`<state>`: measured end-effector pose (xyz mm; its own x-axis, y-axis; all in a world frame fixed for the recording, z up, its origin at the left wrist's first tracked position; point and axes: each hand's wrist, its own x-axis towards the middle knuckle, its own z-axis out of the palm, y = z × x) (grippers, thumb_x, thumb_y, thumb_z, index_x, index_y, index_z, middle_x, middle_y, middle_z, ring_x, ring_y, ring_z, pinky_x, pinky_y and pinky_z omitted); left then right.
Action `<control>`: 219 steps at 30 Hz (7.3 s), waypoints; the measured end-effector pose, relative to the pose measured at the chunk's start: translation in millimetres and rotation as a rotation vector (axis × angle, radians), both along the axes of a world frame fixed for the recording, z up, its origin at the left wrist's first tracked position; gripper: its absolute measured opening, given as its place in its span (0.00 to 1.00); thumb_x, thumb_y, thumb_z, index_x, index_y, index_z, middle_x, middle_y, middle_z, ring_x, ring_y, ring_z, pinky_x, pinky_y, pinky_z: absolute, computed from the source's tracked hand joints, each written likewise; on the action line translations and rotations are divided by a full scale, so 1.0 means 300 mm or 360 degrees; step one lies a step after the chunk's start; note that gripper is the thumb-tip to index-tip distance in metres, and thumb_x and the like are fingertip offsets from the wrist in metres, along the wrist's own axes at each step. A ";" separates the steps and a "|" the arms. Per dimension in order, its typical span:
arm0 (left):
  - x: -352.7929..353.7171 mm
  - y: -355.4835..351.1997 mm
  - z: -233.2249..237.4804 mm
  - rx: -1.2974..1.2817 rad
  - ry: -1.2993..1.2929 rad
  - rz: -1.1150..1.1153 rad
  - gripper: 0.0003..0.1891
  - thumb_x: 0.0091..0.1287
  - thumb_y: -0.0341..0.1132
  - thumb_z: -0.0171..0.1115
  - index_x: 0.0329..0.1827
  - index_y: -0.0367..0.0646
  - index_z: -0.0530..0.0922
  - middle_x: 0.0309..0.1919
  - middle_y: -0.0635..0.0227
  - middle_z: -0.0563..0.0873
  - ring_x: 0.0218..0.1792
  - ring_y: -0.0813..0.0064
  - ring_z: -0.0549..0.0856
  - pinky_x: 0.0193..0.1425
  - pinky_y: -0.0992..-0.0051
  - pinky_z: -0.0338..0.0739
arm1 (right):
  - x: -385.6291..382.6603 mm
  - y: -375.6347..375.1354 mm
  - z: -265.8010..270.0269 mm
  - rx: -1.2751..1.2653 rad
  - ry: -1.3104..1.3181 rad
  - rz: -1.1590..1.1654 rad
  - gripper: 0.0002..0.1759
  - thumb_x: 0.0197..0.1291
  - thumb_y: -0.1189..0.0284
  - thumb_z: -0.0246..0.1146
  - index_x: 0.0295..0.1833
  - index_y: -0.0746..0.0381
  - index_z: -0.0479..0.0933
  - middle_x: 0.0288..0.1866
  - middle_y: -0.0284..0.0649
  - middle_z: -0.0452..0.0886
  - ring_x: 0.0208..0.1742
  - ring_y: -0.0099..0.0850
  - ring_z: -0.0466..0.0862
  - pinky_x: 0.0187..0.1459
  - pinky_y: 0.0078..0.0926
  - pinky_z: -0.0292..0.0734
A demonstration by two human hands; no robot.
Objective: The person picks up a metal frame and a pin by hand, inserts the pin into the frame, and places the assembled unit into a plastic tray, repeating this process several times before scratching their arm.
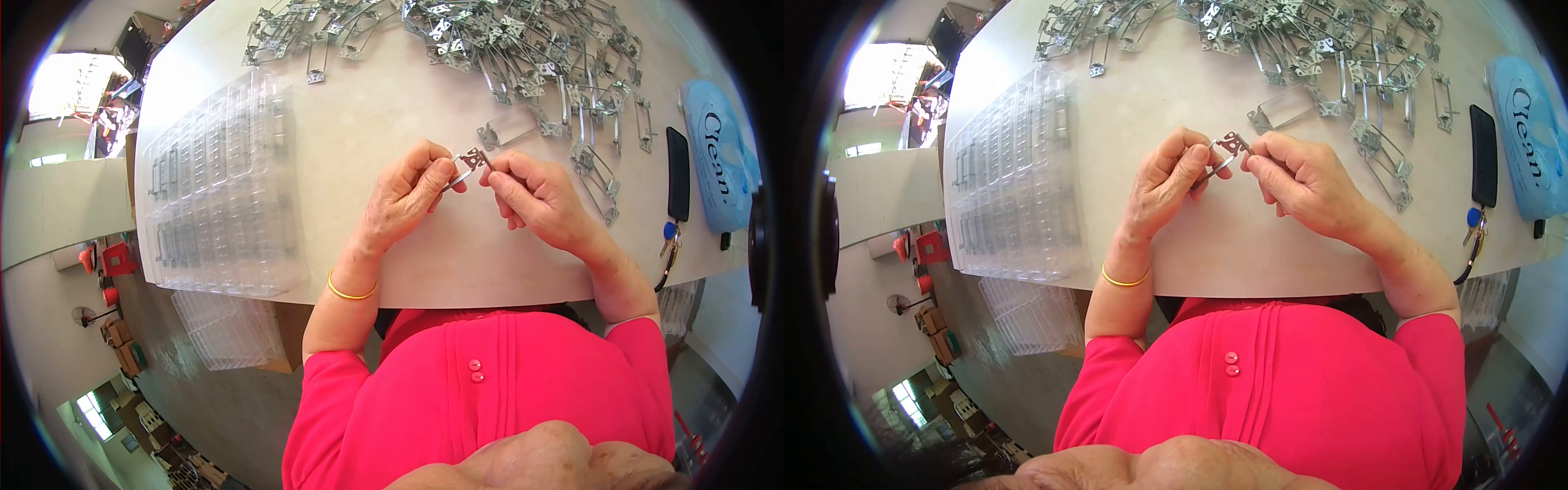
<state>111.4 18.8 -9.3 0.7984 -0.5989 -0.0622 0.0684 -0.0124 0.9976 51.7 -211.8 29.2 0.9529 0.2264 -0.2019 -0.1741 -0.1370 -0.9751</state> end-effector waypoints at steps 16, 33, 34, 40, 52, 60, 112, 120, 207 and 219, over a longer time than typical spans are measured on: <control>-0.010 -0.010 0.034 0.0376 -0.0915 0.0146 0.02 0.74 0.26 0.66 0.42 0.37 0.82 0.27 0.68 0.81 0.25 0.81 0.72 0.29 0.76 0.69 | 0.013 -0.006 0.012 0.0106 0.0277 0.0091 0.10 0.77 0.70 0.58 0.52 0.65 0.79 0.24 0.30 0.77 0.22 0.16 0.77 0.24 0.17 0.73; -0.018 -0.023 0.020 0.0347 -0.1097 -0.0036 0.04 0.69 0.27 0.69 0.41 0.39 0.82 0.27 0.64 0.81 0.25 0.68 0.77 0.31 0.69 0.71 | 0.043 -0.050 -0.001 0.0439 0.0542 0.0171 0.14 0.79 0.61 0.60 0.51 0.62 0.76 0.19 0.28 0.75 0.14 0.15 0.72 0.15 0.17 0.64; -0.019 -0.025 0.023 0.0343 -0.1111 -0.0069 0.03 0.69 0.28 0.69 0.41 0.39 0.82 0.27 0.63 0.81 0.25 0.67 0.77 0.31 0.69 0.72 | 0.046 -0.054 -0.008 0.0439 0.0544 0.0171 0.14 0.79 0.61 0.60 0.51 0.62 0.76 0.19 0.28 0.75 0.14 0.15 0.72 0.15 0.17 0.64; -0.027 -0.022 0.027 0.0279 -0.1004 -0.0288 0.03 0.71 0.29 0.68 0.41 0.39 0.82 0.28 0.62 0.82 0.27 0.66 0.80 0.33 0.69 0.73 | 0.046 -0.051 -0.039 0.0329 0.0374 0.0009 0.14 0.79 0.60 0.61 0.44 0.60 0.77 0.18 0.25 0.73 0.15 0.12 0.67 0.17 0.13 0.58; -0.010 -0.006 0.023 -0.0321 0.0264 0.0101 0.12 0.85 0.38 0.50 0.43 0.40 0.75 0.37 0.58 0.89 0.23 0.85 0.72 0.28 0.82 0.68 | 0.015 -0.015 -0.044 0.0610 -0.0286 -0.0256 0.04 0.77 0.76 0.62 0.49 0.62 0.72 0.41 0.44 0.90 0.32 0.24 0.90 0.33 0.22 0.86; -0.020 -0.008 0.028 -0.0214 -0.0067 0.0089 0.11 0.85 0.37 0.52 0.46 0.39 0.77 0.39 0.60 0.89 0.25 0.85 0.74 0.30 0.82 0.70 | -0.008 0.024 -0.106 -0.0183 -0.0946 -0.0336 0.06 0.76 0.77 0.62 0.49 0.65 0.71 0.38 0.40 0.88 0.33 0.25 0.90 0.33 0.20 0.87; -0.016 0.002 0.026 -0.0259 0.0236 -0.0054 0.12 0.85 0.38 0.53 0.43 0.40 0.75 0.37 0.59 0.89 0.23 0.85 0.74 0.28 0.82 0.69 | 0.016 -0.035 -0.026 0.0713 -0.0190 -0.0287 0.05 0.79 0.73 0.60 0.50 0.63 0.72 0.37 0.43 0.88 0.29 0.23 0.87 0.30 0.21 0.84; -0.020 -0.005 0.032 -0.0199 0.0183 -0.0054 0.11 0.85 0.38 0.52 0.46 0.40 0.78 0.39 0.61 0.89 0.25 0.84 0.76 0.29 0.81 0.69 | -0.014 0.027 -0.100 0.0008 -0.0907 -0.0332 0.05 0.75 0.78 0.63 0.46 0.64 0.73 0.37 0.40 0.88 0.30 0.23 0.88 0.32 0.20 0.85; -0.338 0.385 0.383 0.0987 -0.0833 0.0431 0.05 0.68 0.28 0.67 0.36 0.36 0.80 0.32 0.56 0.82 0.37 0.53 0.84 0.43 0.60 0.78 | 0.044 -0.011 -0.184 0.0153 -0.0116 0.0049 0.08 0.78 0.69 0.62 0.43 0.60 0.76 0.37 0.33 0.84 0.30 0.17 0.79 0.33 0.16 0.75; -0.347 0.649 0.473 0.1152 -0.0999 0.1101 0.03 0.68 0.25 0.69 0.37 0.34 0.84 0.33 0.61 0.87 0.35 0.69 0.86 0.43 0.71 0.80 | 0.049 -0.006 -0.179 0.0130 -0.0155 0.0042 0.08 0.78 0.69 0.62 0.43 0.60 0.77 0.36 0.33 0.84 0.29 0.17 0.79 0.32 0.16 0.75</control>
